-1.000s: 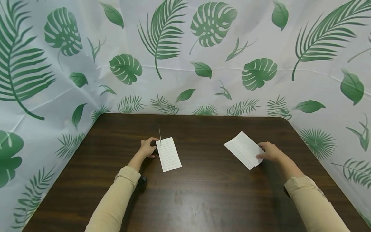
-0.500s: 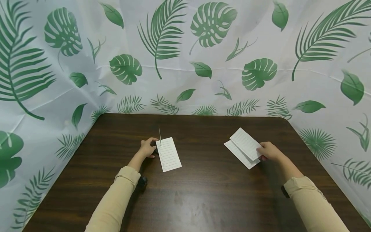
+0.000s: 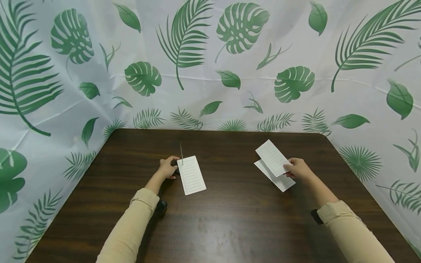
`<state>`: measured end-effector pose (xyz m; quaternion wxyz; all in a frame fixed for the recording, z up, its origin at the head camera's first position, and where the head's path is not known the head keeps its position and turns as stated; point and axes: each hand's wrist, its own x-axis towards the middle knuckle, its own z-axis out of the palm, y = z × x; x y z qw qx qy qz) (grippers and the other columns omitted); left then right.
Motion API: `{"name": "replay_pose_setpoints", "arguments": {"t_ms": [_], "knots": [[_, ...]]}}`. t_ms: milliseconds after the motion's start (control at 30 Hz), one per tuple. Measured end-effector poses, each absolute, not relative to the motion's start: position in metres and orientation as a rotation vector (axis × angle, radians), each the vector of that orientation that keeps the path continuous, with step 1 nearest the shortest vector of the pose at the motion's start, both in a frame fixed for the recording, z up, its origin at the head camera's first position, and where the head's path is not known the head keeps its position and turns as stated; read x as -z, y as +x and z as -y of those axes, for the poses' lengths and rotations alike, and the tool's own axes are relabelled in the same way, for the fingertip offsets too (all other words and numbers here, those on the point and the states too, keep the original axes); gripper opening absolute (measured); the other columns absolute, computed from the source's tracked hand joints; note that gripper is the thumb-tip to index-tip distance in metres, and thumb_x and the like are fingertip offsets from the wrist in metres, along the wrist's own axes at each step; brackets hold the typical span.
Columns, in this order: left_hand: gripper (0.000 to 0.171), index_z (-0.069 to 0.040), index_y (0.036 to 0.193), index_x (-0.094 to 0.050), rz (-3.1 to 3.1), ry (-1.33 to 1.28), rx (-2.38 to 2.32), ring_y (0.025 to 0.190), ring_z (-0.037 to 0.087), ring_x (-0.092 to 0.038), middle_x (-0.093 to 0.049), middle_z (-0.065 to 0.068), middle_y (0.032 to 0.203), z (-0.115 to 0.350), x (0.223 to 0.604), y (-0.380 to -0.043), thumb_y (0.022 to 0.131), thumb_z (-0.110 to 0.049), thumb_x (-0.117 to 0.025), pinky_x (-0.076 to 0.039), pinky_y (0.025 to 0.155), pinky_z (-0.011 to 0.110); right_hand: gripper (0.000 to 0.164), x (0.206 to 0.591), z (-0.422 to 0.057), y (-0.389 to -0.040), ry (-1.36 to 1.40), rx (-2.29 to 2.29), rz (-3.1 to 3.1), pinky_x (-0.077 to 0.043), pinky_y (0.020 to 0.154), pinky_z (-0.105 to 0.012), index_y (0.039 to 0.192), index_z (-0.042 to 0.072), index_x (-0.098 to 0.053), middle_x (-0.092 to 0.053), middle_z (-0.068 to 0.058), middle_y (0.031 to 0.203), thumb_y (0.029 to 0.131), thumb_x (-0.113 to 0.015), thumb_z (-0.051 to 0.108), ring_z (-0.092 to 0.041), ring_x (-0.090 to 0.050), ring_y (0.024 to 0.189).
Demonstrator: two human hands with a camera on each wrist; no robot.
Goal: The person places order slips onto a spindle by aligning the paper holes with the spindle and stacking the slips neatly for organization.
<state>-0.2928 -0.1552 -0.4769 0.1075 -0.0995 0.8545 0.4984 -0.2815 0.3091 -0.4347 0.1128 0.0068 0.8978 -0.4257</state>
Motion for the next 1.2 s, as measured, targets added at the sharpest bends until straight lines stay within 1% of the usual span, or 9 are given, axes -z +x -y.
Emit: {"name": "replay_pose_setpoints", "arguments": {"t_ms": [267, 433, 533, 633, 767, 867, 1000, 1100, 1200], "knots": [[0.036, -0.009, 0.133, -0.045, -2.509, -0.301, -1.449, 0.081, 0.028, -0.049, -0.009, 0.028, 0.142, 0.151, 0.471, -0.288, 0.098, -0.002, -0.042, -0.051, 0.046, 0.018, 0.023, 0.431, -0.298, -0.281, 0.028, 1.288, -2.566, -0.049, 0.053, -0.020, 0.103, -0.016, -0.045, -0.056, 0.006, 0.062, 0.096, -0.046, 0.006, -0.004, -0.055, 0.056], [0.036, -0.009, 0.135, -0.042, -2.505, -0.299, -1.414, 0.082, 0.029, -0.049, -0.006, 0.028, 0.143, 0.151, 0.469, -0.289, 0.099, -0.002, -0.040, -0.052, 0.047, 0.018, 0.026, 0.430, -0.287, -0.280, 0.037, 1.370, -2.483, -0.049, 0.054, -0.018, 0.110, -0.017, -0.042, -0.056, 0.006, 0.064, 0.098, -0.045, 0.006, -0.002, -0.054, 0.057], [0.037, -0.009, 0.137, -0.039, -2.495, -0.281, -1.403, 0.084, 0.030, -0.048, -0.004, 0.028, 0.143, 0.151, 0.467, -0.289, 0.100, -0.003, -0.036, -0.055, 0.051, 0.022, 0.031, 0.430, -0.279, -0.278, 0.035, 1.444, -2.439, -0.048, 0.054, -0.017, 0.115, -0.019, -0.038, -0.055, 0.006, 0.066, 0.099, -0.043, 0.007, -0.001, -0.055, 0.057], [0.037, -0.009, 0.138, -0.037, -2.494, -0.241, -1.408, 0.091, 0.035, -0.050, -0.004, 0.028, 0.143, 0.151, 0.466, -0.287, 0.102, -0.006, -0.033, -0.058, 0.056, 0.027, 0.035, 0.430, -0.272, -0.277, 0.032, 1.512, -2.407, -0.047, 0.053, -0.015, 0.120, -0.020, -0.035, -0.055, 0.006, 0.067, 0.099, -0.042, 0.006, -0.001, -0.054, 0.056], [0.035, -0.006, 0.137, -0.037, -2.532, -0.193, -1.403, 0.099, 0.040, -0.051, -0.015, 0.030, 0.141, 0.150, 0.466, -0.281, 0.102, -0.011, -0.035, -0.059, 0.058, 0.031, 0.035, 0.431, -0.263, -0.275, 0.029, 1.564, -2.384, -0.045, 0.052, -0.014, 0.121, -0.020, -0.034, -0.056, 0.007, 0.067, 0.100, -0.041, 0.006, -0.001, -0.053, 0.057], [0.038, -0.004, 0.138, -0.036, -2.583, -0.187, -1.369, 0.101, 0.041, -0.051, -0.028, 0.030, 0.133, 0.153, 0.464, -0.274, 0.101, -0.012, -0.039, -0.059, 0.056, 0.031, 0.033, 0.431, -0.253, -0.274, 0.032, 1.593, -2.354, -0.045, 0.053, -0.014, 0.121, -0.018, -0.035, -0.056, 0.008, 0.068, 0.100, -0.041, 0.008, -0.001, -0.052, 0.057], [0.043, -0.003, 0.141, -0.031, -2.632, -0.189, -1.333, 0.101, 0.040, -0.051, -0.036, 0.029, 0.127, 0.160, 0.460, -0.268, 0.100, -0.013, -0.041, -0.059, 0.055, 0.031, 0.030, 0.427, -0.241, -0.271, 0.032, 1.621, -2.311, -0.046, 0.054, -0.015, 0.118, -0.014, -0.037, -0.057, 0.008, 0.067, 0.099, -0.043, 0.009, -0.001, -0.054, 0.057], [0.042, 0.000, 0.139, -0.034, -2.668, -0.154, -1.305, 0.093, 0.037, -0.057, -0.041, 0.030, 0.124, 0.163, 0.459, -0.267, 0.100, -0.013, -0.042, -0.059, 0.054, 0.030, 0.027, 0.424, -0.237, -0.268, 0.042, 1.623, -2.312, -0.046, 0.054, -0.016, 0.115, -0.011, -0.038, -0.058, 0.009, 0.067, 0.099, -0.044, 0.009, -0.002, -0.054, 0.057], [0.039, 0.003, 0.135, -0.040, -2.723, -0.146, -1.261, 0.077, 0.032, -0.063, -0.049, 0.031, 0.122, 0.162, 0.458, -0.268, 0.100, -0.015, -0.043, -0.057, 0.050, 0.029, 0.023, 0.422, -0.235, -0.266, 0.052, 1.626, -2.314, -0.046, 0.054, -0.016, 0.112, -0.010, -0.039, -0.058, 0.009, 0.066, 0.098, -0.044, 0.008, -0.002, -0.054, 0.056]]}}
